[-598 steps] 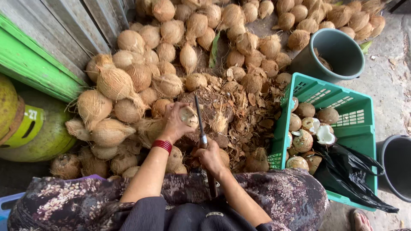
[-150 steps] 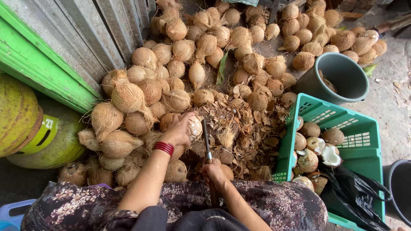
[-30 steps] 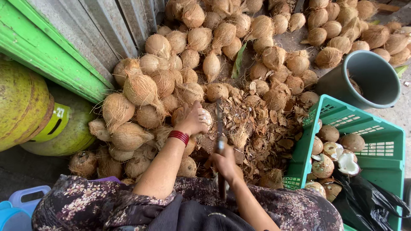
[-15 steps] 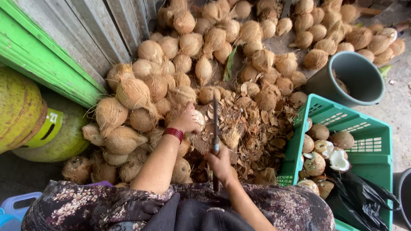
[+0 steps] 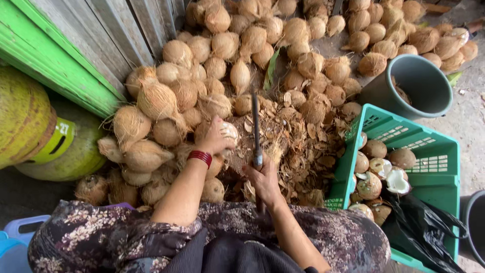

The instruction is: The person uses a long metal tool to peel the husk off a coconut, rotating it to remove the fibrous outer layer. The peeled coconut is placed into a green crate while the husk falls to the ground.

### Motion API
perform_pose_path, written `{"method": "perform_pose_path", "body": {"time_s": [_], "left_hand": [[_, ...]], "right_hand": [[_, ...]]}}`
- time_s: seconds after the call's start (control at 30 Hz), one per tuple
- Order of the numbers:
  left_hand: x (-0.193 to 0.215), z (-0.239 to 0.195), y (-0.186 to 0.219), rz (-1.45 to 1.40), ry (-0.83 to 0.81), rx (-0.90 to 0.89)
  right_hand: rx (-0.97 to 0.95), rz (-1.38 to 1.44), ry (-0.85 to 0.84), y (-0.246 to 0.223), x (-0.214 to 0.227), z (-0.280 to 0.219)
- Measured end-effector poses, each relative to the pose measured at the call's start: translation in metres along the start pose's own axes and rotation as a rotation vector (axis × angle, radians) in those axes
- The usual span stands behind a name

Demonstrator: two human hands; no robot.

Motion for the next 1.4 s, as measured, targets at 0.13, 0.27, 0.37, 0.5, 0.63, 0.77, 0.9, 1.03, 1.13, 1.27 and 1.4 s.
{"method": "perform_pose_path", "body": {"time_s": [0.13, 0.27, 0.37, 0.5, 0.63, 0.77, 0.9, 1.03, 1.13, 1.27, 1.4], "left_hand": [[0.004, 0.006, 0.004, 0.075, 0.023, 0.021], [0.002, 0.007, 0.000, -0.070, 0.055, -0.038], [-0.014, -0.001, -0.008, -0.299, 0.012, -0.133], [0.000, -0.002, 0.012, -0.164, 0.147, -0.301], [-0.021, 0.011, 0.006, 0.069, 0.112, -0.188], [-0.024, 0.008, 0.018, 0.126, 0.162, -0.182], [-0.016, -0.012, 0.012, 0.002, 0.260, -0.273], [-0.013, -0.011, -0.006, -0.054, 0.260, -0.385], [-0.015, -0.010, -0.023, -0.045, 0.266, -0.380], [-0.016, -0.004, -0.029, -0.061, 0.275, -0.355], [-0.019, -0.010, -0.028, -0.025, 0.340, -0.387]], "right_hand": [[-0.360, 0.185, -0.015, 0.049, -0.026, 0.009], [-0.456, 0.424, -0.112, 0.096, -0.048, 0.013], [-0.461, 0.481, -0.135, 0.105, -0.043, 0.005], [-0.371, 0.153, -0.138, 0.051, -0.016, 0.012], [-0.112, -0.020, -0.067, -0.004, -0.004, 0.002], [-0.288, -0.066, -0.006, 0.007, -0.015, -0.002], [-0.583, 0.175, -0.028, 0.043, -0.017, -0.012], [-0.343, 0.098, -0.012, 0.027, 0.008, -0.008], [0.080, -0.019, 0.023, -0.013, 0.004, -0.006], [-0.366, 0.237, -0.065, 0.042, -0.033, 0.000], [-0.551, 0.178, -0.128, 0.065, -0.039, -0.003]]}}
Point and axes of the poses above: each hand's wrist, its own z-axis towards the middle knuckle, its own x-axis out of the back of the hand, y = z × x, the point moved 10 cm from there along z, towards the middle knuckle, and after that the axes turned 8 degrees about -y, right-handed, at the moved point
